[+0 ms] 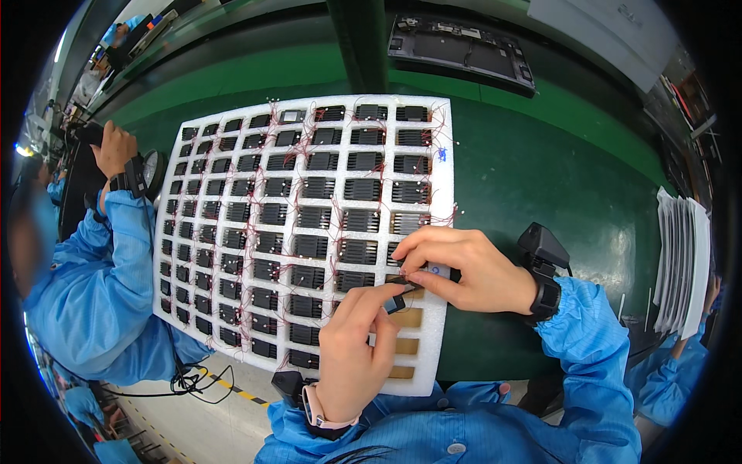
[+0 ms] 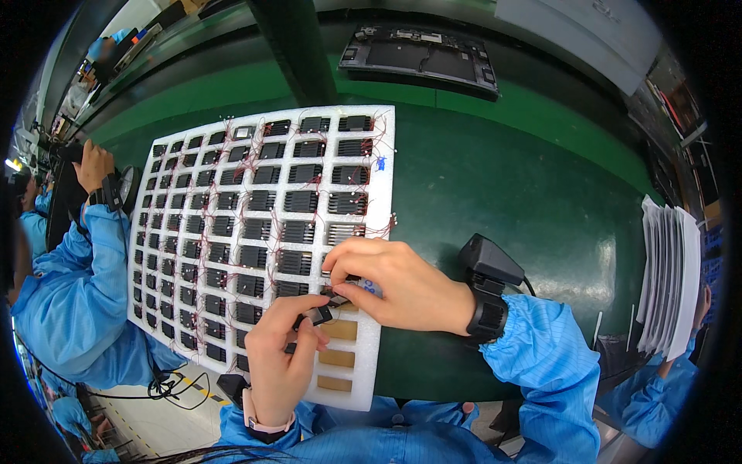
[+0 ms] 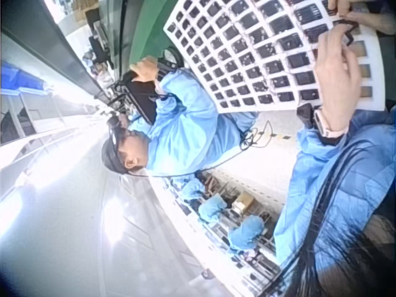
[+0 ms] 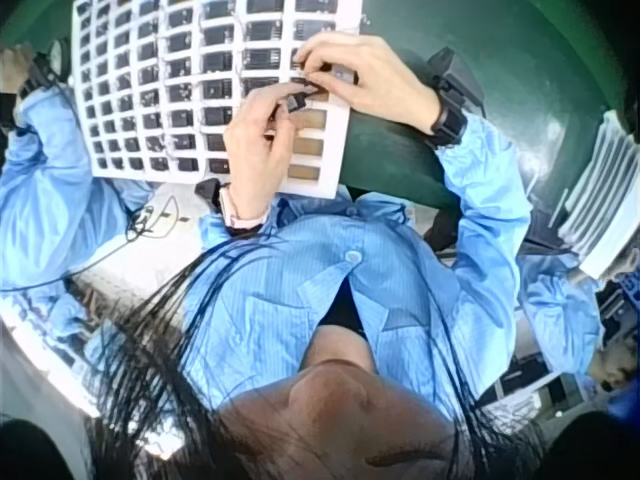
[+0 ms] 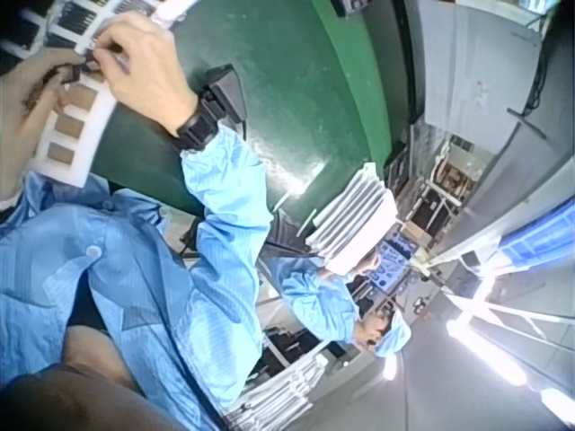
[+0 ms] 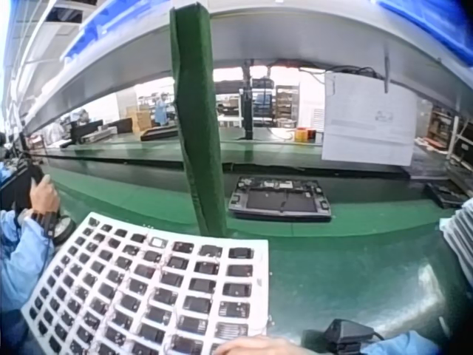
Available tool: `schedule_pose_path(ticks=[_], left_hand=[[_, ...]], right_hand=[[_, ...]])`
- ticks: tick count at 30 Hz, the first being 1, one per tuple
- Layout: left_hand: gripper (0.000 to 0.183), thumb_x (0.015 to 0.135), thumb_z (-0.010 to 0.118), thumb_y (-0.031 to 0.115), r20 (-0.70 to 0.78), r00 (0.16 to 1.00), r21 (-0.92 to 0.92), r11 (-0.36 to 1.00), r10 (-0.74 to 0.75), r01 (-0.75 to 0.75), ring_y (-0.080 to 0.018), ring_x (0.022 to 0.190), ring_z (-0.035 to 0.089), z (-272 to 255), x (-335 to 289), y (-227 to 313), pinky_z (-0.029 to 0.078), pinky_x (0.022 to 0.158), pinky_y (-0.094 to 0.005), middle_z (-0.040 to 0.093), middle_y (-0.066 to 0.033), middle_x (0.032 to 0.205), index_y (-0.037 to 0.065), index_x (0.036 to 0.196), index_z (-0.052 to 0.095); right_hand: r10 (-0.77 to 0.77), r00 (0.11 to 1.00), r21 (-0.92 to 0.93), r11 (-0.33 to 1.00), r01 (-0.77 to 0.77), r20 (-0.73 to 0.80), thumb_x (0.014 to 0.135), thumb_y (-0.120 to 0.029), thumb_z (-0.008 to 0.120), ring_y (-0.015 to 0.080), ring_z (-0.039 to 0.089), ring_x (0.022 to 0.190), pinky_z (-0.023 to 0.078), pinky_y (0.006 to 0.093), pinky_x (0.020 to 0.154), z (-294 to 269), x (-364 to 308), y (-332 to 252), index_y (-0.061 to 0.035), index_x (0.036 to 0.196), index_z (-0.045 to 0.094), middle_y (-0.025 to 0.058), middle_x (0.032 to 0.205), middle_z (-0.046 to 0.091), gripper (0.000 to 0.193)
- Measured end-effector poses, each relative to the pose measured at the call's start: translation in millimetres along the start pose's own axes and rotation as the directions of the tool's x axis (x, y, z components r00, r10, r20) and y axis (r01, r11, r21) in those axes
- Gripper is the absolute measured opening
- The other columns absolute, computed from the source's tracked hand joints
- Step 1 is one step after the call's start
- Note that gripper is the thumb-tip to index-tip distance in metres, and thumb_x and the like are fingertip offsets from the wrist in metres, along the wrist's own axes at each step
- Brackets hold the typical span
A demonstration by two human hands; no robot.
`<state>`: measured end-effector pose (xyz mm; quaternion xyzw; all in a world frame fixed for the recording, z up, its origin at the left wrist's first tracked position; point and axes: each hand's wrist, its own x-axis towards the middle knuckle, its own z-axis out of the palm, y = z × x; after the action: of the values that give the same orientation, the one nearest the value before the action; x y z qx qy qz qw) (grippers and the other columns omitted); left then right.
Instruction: Assembling electronic motherboards and components into device chassis on a manufacturing production line.
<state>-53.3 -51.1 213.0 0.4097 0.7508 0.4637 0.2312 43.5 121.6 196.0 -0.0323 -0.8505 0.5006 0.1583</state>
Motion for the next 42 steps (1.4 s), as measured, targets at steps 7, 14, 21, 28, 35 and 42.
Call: schedule_pose_path(ticks=[7, 14, 21, 28, 35, 42], left_hand=[[0.023, 0.085, 0.05, -0.007, 0.038, 0.999, 0.054, 0.998, -0.013, 0.011, -0.0135, 0.071, 0.06, -3, 0, 11, 0.047, 0.062, -0.0218, 0.06, -0.0104, 0.087, 0.0, 0.101, 0.066], [0.014, 0.084, 0.058, -0.007, -0.065, 0.997, -0.043, 0.998, -0.048, 0.046, -0.0185, 0.072, 0.064, -21, -12, 10, 0.052, 0.065, -0.0265, 0.062, -0.0123, 0.093, -0.001, 0.095, 0.064], [0.009, 0.077, 0.065, -0.003, -0.091, 0.995, 0.082, 0.995, -0.048, 0.055, -0.0162, 0.06, 0.054, -15, -11, 1, 0.042, 0.053, -0.0268, 0.055, -0.0084, 0.077, 0.0, 0.084, 0.061], [0.01, 0.077, 0.067, 0.003, -0.027, 0.997, 0.066, 0.995, -0.076, 0.078, -0.0185, 0.063, 0.047, -7, -11, 11, 0.038, 0.056, -0.0311, 0.048, -0.0064, 0.073, 0.001, 0.085, 0.061], [0.031, 0.083, 0.05, -0.002, 0.047, 0.999, -0.17, 0.985, 0.022, -0.013, -0.0171, 0.077, 0.048, -10, -15, 7, 0.04, 0.07, -0.0255, 0.047, -0.0125, 0.099, -0.001, 0.114, 0.052], [0.027, 0.079, 0.052, -0.006, 0.296, 0.955, -0.171, 0.984, 0.005, 0.048, -0.0237, 0.076, 0.054, 6, -27, 11, 0.045, 0.068, -0.0311, 0.049, -0.0135, 0.094, 0.003, 0.104, 0.055]], right_hand=[[0.01, 1.0, 0.005, 1.0, -0.01, -0.001, 0.083, -0.006, 0.064, 0.0307, 0.064, 0.088, 0.051, 0.0363, 0.077, 0, 1, 2, 0.0017, 0.087, 0.06, 0.0127, 0.103, 0.064, 0.009], [-0.049, 0.997, -0.042, 0.998, 0.047, -0.055, 0.078, -0.003, 0.068, 0.0295, 0.066, 0.092, 0.053, 0.0344, 0.078, -10, 1, 1, 0.0011, 0.083, 0.064, 0.0119, 0.107, 0.066, 0.008], [-0.011, 0.998, -0.059, 0.998, 0.007, -0.061, 0.075, 0.003, 0.069, 0.0258, 0.067, 0.092, 0.053, 0.0339, 0.081, -13, 1, -1, -0.0017, 0.085, 0.069, 0.0111, 0.104, 0.069, 0.011], [-0.078, 0.99, -0.151, 0.987, 0.06, -0.117, 0.073, 0.004, 0.069, 0.0266, 0.066, 0.093, 0.053, 0.0341, 0.081, -23, 3, -6, -0.0019, 0.09, 0.069, 0.0111, 0.099, 0.069, 0.017], [-0.121, 0.989, 0.004, 0.993, 0.121, -0.083, 0.074, 0.003, 0.067, 0.0248, 0.067, 0.081, 0.053, 0.0337, 0.069, -43, -12, -77, -0.0011, 0.092, 0.07, 0.0128, 0.089, 0.069, 0.019], [-0.595, 0.802, 0.555, 0.647, 0.523, -0.061, 0.089, 0.005, 0.052, 0.0117, 0.049, 0.051, 0.039, 0.025, 0.049, -39, -46, -137, -0.0058, 0.101, 0.07, 0.0034, 0.065, 0.053, 0.024]])
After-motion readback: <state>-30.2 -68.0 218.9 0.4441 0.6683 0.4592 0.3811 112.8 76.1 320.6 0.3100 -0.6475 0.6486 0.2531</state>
